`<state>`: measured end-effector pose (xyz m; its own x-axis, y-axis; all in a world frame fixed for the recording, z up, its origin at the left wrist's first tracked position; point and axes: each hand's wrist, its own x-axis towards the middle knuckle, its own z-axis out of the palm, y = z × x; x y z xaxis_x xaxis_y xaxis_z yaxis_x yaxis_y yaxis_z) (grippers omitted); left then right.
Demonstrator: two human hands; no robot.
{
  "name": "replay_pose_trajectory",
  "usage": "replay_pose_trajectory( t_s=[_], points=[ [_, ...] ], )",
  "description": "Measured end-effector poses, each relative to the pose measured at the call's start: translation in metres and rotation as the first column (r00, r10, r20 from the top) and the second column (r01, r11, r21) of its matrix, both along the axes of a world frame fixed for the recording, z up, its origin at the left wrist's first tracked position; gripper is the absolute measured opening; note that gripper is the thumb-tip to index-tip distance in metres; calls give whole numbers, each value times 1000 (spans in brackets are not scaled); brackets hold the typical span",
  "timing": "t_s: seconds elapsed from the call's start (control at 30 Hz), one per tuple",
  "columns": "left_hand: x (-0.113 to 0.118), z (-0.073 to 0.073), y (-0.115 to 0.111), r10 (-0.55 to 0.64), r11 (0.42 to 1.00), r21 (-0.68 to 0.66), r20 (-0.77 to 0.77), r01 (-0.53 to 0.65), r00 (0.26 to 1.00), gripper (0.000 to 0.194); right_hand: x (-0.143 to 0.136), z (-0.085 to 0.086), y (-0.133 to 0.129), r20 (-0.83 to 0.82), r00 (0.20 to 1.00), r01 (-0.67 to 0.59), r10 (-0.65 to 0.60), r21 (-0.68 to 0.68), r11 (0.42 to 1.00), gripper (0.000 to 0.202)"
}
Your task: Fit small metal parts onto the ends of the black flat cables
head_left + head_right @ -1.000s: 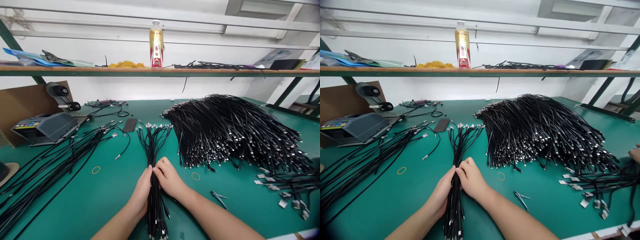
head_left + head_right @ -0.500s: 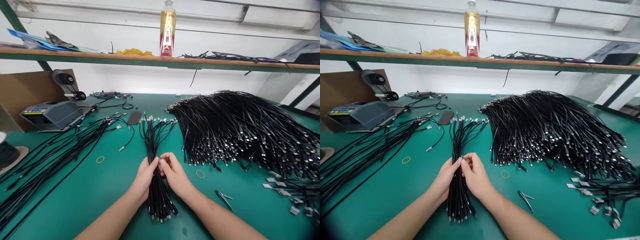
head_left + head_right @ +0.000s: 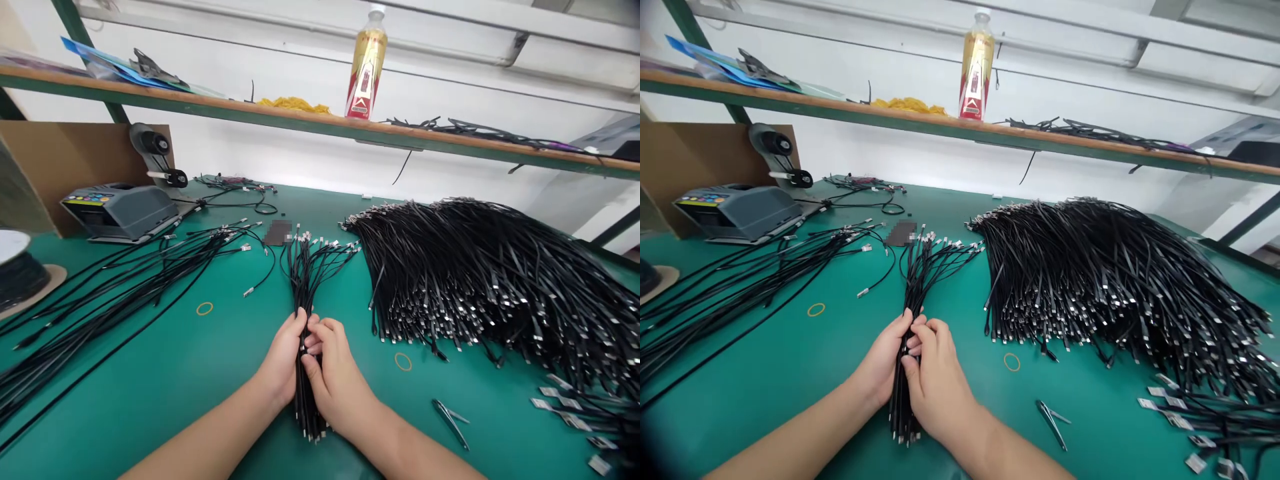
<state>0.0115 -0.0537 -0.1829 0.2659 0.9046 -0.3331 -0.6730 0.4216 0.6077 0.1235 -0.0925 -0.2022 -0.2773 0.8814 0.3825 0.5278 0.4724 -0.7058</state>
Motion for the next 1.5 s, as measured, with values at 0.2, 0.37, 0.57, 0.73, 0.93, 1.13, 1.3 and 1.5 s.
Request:
replay_pose_trajectory(
  t_s=[0.2,0.37,0.57,0.73,0.93,1.13,1.3,1.5],
  points=[
    [3,-8,-2,99,993,-57,-54,-102,994,38,8,11,4,170,985,-10,-10,117,993,31],
    [2,-10,-2,99,989,-94,-111,-110,989,38,6,12,5,225,973,22,-55,144,989,29],
    [4,-16,-4,155,984,-63,-169,-168,973,41,1,10,9,282,953,10,-113,344,939,21],
    [5,-21,0,181,983,34,-94,-178,979,46,-1,-4,23,180,982,-40,-62,511,859,21],
    [0,-10,5,90,996,-13,-64,-91,994,45,12,13,3,201,954,-286,221,403,869,22],
    [-5,-10,12,82,996,-35,0,-82,997,34,17,32,-6,254,895,-440,367,367,820,22],
    [-9,-9,18,115,993,-7,9,-115,993,24,18,27,-8,274,877,-469,395,311,826,25],
    [-10,-6,20,116,993,-27,-16,-116,993,24,20,29,-5,246,889,-441,387,226,869,43]
  ],
)
